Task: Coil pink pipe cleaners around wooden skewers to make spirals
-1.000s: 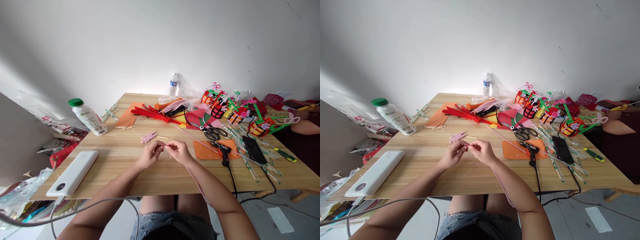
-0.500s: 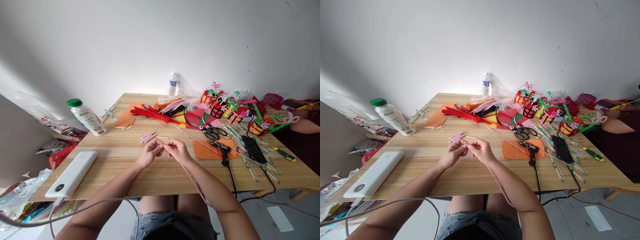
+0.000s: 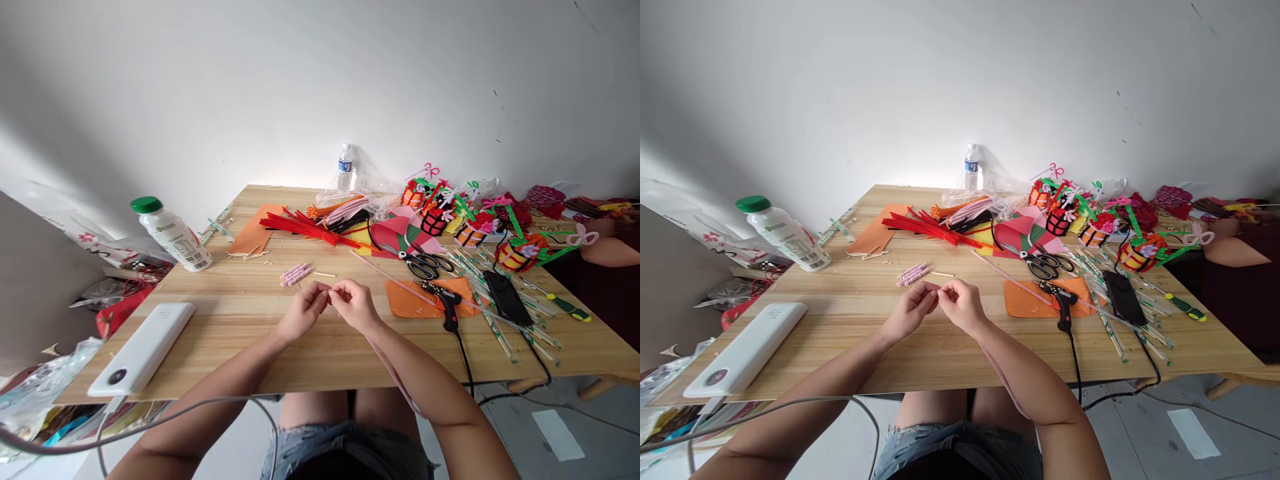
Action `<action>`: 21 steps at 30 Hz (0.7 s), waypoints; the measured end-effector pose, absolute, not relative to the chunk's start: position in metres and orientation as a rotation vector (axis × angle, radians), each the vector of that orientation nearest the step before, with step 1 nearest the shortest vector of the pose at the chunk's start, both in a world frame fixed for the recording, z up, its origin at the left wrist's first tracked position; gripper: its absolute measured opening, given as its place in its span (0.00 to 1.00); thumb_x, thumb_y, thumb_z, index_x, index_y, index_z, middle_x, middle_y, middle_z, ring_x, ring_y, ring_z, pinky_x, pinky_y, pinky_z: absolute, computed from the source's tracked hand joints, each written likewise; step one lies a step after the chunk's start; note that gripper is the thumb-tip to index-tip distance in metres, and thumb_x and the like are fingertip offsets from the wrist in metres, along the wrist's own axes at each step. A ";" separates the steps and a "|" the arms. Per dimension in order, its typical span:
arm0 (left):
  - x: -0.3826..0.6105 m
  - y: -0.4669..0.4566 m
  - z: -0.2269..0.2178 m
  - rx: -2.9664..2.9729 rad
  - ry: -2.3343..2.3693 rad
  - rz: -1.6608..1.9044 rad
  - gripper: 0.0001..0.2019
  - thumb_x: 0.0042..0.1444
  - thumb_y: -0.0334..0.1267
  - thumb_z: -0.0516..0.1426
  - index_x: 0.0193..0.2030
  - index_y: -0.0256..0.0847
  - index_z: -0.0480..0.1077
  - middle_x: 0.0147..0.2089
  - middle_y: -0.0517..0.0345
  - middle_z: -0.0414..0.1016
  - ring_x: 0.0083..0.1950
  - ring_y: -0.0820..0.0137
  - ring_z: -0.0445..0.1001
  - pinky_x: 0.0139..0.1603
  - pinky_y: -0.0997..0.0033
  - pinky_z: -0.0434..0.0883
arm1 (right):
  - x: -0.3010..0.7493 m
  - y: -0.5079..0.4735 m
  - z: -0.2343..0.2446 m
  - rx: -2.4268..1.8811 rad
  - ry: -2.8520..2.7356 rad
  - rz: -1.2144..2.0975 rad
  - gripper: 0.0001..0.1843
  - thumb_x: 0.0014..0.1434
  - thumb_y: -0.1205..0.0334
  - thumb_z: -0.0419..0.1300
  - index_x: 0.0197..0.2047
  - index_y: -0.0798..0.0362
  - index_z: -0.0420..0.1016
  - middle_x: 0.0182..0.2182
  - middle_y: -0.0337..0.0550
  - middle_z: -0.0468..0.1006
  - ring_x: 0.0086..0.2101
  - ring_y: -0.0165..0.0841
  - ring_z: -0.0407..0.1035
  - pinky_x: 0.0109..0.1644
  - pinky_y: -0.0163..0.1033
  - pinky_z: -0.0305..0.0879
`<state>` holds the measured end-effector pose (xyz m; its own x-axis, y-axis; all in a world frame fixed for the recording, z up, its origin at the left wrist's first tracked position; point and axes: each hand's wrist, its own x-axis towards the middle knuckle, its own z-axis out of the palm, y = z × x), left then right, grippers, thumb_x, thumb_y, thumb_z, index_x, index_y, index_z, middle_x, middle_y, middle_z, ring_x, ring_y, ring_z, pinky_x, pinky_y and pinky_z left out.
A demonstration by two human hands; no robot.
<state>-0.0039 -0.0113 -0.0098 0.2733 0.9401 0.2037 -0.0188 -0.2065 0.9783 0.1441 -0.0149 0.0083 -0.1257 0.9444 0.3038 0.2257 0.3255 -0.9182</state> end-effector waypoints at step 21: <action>-0.003 -0.011 0.003 1.024 0.699 1.027 0.18 0.49 0.49 0.64 0.31 0.36 0.65 0.22 0.61 0.69 0.16 0.82 0.55 0.18 0.79 0.50 | 0.152 -0.005 0.006 -0.934 -1.644 1.131 0.12 0.58 0.51 0.59 0.35 0.53 0.69 0.23 0.38 0.74 0.19 0.26 0.65 0.23 0.31 0.62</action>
<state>-0.0033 -0.0114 0.0035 0.3811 0.9244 -0.0121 -0.3506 0.1566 0.9233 0.1520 -0.0054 0.0056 -0.3052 0.9173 0.2556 0.0888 0.2947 -0.9515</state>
